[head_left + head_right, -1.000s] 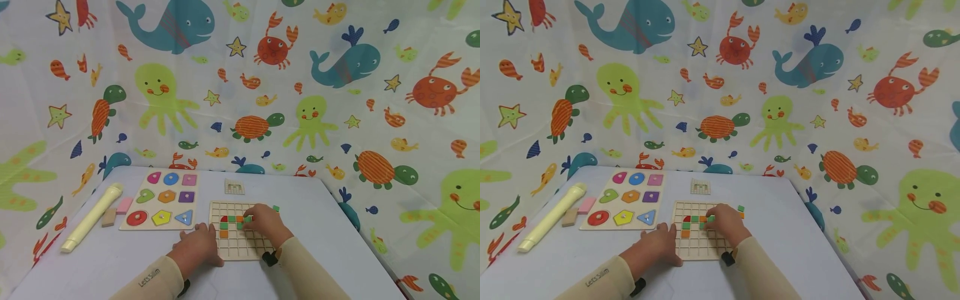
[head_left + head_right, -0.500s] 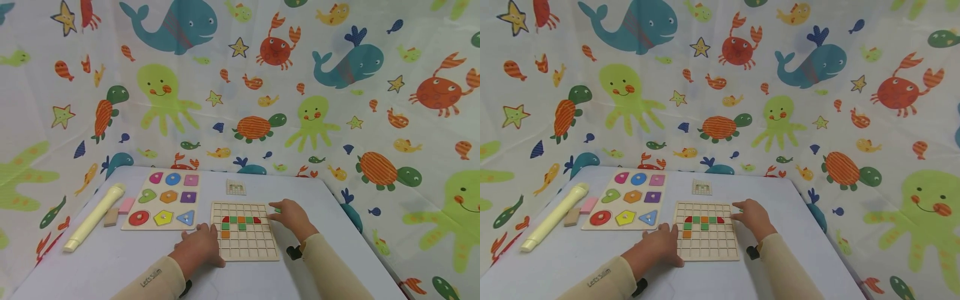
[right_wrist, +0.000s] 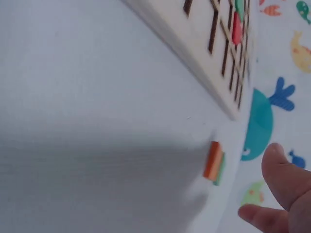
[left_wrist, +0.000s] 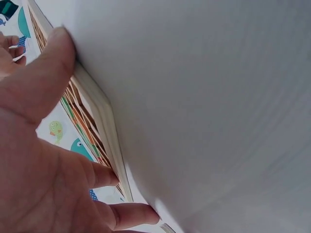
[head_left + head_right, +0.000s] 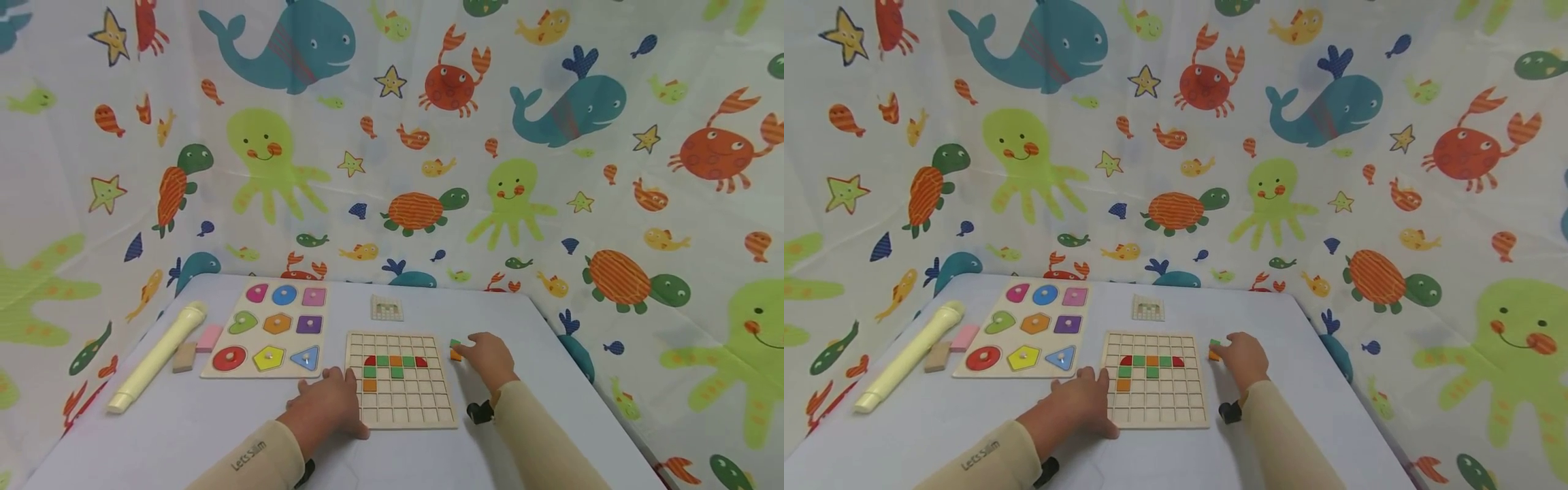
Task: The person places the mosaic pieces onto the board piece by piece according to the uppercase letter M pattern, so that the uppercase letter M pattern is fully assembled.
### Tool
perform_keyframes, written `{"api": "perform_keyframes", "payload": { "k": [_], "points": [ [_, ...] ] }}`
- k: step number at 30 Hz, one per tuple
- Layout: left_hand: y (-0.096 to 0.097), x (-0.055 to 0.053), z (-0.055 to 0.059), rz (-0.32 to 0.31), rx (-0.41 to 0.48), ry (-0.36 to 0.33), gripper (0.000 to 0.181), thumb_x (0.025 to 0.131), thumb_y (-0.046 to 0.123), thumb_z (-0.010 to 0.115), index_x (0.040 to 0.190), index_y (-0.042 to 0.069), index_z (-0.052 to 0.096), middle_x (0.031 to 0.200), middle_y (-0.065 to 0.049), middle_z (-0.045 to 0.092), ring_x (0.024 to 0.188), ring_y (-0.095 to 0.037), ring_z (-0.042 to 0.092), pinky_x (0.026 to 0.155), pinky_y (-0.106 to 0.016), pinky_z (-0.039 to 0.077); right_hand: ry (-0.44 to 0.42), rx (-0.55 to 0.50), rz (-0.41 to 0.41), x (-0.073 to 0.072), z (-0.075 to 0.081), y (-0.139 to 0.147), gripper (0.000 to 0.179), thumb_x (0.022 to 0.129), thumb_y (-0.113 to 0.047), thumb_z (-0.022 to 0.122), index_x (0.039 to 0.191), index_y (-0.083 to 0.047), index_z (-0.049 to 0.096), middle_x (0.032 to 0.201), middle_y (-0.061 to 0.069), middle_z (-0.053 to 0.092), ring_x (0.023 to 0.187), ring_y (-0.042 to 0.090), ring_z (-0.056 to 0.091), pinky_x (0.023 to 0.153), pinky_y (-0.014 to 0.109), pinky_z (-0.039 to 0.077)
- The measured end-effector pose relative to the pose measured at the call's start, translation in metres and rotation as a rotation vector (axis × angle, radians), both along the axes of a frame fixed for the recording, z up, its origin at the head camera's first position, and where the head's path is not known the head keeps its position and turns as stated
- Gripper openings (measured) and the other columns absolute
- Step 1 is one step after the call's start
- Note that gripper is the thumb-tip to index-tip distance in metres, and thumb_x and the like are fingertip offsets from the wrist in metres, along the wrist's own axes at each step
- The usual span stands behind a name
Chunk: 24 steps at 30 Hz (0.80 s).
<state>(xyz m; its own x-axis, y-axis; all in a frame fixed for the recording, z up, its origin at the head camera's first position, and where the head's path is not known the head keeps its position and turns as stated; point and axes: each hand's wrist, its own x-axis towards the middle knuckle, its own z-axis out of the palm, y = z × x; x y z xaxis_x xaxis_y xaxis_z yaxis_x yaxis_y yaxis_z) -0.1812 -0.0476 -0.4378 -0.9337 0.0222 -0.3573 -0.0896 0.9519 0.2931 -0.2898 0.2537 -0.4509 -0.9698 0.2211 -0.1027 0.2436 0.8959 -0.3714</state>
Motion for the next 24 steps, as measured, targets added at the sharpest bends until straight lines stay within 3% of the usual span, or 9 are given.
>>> {"api": "perform_keyframes", "payload": {
  "k": [3,7,11,17,24],
  "points": [
    [-0.001,-0.001,-0.002,0.011,0.002,-0.008,0.114,0.065,0.053,0.099,0.157,0.009,0.05,0.156,-0.028,0.043,0.136,-0.072,0.039,0.099,-0.09,0.037,-0.012,-0.042,-0.035,-0.006,-0.008,-0.002,0.062,0.094,-0.045,0.079,0.138,-0.002,0.068,0.144,0.021,0.066,0.134,0.041,0.06,0.112,0.059,0.049],
    [-0.003,-0.003,-0.005,0.006,0.004,-0.013,0.114,0.064,0.053,0.099,0.156,0.009,0.05,0.156,-0.028,0.043,0.134,-0.073,0.041,0.098,-0.09,0.037,-0.005,-0.039,-0.038,-0.015,-0.017,-0.006,0.052,0.091,-0.047,0.081,0.116,-0.001,0.078,0.116,0.016,0.077,0.105,0.033,0.068,0.097,0.052,0.057],
    [-0.003,-0.004,-0.007,-0.001,0.008,-0.022,0.113,0.065,0.054,0.099,0.157,0.009,0.05,0.157,-0.028,0.042,0.135,-0.074,0.039,0.098,-0.091,0.036,-0.01,-0.005,-0.038,-0.025,-0.02,-0.009,0.045,0.09,-0.048,0.083,0.092,-0.004,0.076,0.09,0.008,0.072,0.083,0.025,0.061,0.083,0.045,0.057],
    [0.0,-0.003,-0.007,0.028,0.019,-0.038,0.113,0.064,0.053,0.1,0.157,0.011,0.05,0.159,-0.027,0.041,0.138,-0.073,0.037,0.102,-0.09,0.034,0.005,0.12,-0.004,-0.032,-0.018,-0.011,0.044,0.088,-0.047,0.085,0.083,-0.005,0.072,0.079,0.005,0.067,0.075,0.023,0.059,0.075,0.04,0.056],
    [0.001,-0.002,-0.002,0.036,0.011,-0.032,0.112,0.065,0.053,0.099,0.157,0.012,0.049,0.159,-0.027,0.041,0.141,-0.074,0.033,0.103,-0.088,0.035,-0.007,0.125,0.019,-0.033,-0.01,-0.019,0.043,0.09,-0.042,0.086,0.07,-0.009,0.066,0.071,0.005,0.062,0.071,0.022,0.058,0.065,0.034,0.048]
  ]
}}
